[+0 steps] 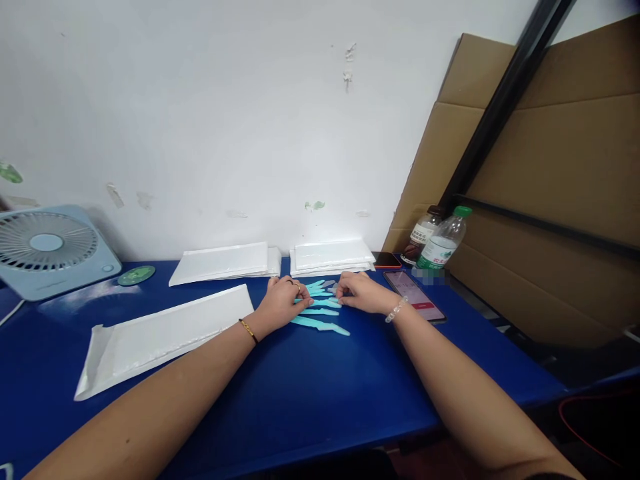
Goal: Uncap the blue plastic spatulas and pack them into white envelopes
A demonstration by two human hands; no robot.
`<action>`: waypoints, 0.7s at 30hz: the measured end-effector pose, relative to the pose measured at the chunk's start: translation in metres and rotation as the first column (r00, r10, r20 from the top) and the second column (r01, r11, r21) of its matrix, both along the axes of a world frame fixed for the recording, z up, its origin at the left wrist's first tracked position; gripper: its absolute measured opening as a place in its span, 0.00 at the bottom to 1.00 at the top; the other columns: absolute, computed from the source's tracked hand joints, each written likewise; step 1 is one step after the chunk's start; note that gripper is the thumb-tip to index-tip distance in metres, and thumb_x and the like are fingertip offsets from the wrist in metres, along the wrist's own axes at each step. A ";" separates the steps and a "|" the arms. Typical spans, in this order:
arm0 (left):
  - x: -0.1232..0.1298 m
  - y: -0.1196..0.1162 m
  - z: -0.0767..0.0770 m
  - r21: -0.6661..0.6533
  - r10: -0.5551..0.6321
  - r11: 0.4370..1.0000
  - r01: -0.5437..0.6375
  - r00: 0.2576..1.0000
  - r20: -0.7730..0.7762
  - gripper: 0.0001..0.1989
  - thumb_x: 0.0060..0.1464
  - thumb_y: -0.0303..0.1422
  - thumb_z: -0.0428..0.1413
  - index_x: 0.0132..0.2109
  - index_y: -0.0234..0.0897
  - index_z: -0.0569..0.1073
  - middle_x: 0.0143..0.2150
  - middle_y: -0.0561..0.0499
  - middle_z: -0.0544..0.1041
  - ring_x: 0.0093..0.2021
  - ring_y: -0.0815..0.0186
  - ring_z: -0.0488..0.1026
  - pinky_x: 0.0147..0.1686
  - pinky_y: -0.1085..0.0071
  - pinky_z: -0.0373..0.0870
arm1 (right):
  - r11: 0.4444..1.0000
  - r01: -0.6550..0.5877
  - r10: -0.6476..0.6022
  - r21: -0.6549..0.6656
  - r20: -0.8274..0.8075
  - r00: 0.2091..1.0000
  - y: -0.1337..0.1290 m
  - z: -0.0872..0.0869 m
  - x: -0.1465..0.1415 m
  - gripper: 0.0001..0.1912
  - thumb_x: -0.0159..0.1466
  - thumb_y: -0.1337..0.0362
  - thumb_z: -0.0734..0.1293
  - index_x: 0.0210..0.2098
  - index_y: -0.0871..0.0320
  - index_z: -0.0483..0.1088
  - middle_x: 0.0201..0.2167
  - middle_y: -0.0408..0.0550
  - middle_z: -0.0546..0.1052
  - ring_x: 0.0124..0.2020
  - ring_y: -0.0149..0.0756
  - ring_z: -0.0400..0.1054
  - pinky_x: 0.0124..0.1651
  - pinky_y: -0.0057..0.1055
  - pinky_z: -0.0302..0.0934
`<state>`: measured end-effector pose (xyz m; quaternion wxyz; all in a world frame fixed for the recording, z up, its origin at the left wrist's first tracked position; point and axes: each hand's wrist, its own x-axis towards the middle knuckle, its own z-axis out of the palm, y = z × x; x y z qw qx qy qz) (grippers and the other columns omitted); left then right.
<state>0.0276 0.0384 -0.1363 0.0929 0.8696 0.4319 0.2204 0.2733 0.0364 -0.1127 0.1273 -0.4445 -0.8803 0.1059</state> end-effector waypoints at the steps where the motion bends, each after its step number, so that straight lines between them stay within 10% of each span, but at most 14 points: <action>1: 0.000 0.001 0.000 -0.009 0.020 1.000 -0.020 1.000 0.002 0.14 0.55 0.44 0.51 0.32 0.42 0.75 0.33 0.53 0.77 0.42 0.60 0.68 0.48 0.59 0.54 | 1.000 0.018 -0.018 0.009 0.005 1.000 0.001 0.001 0.002 0.02 0.57 0.70 0.68 0.30 0.58 0.71 0.34 0.46 0.71 0.36 0.35 0.65 0.45 0.34 0.50; 21: -0.004 0.004 -0.004 0.071 0.192 0.979 -0.191 0.981 -0.003 0.12 0.56 0.41 0.50 0.42 0.46 0.75 0.42 0.50 0.76 0.47 0.56 0.66 0.47 0.57 0.53 | 0.990 0.110 -0.098 0.084 -0.141 0.985 0.005 0.003 0.004 0.01 0.58 0.68 0.68 0.32 0.58 0.72 0.33 0.44 0.69 0.33 0.32 0.64 0.39 0.30 0.53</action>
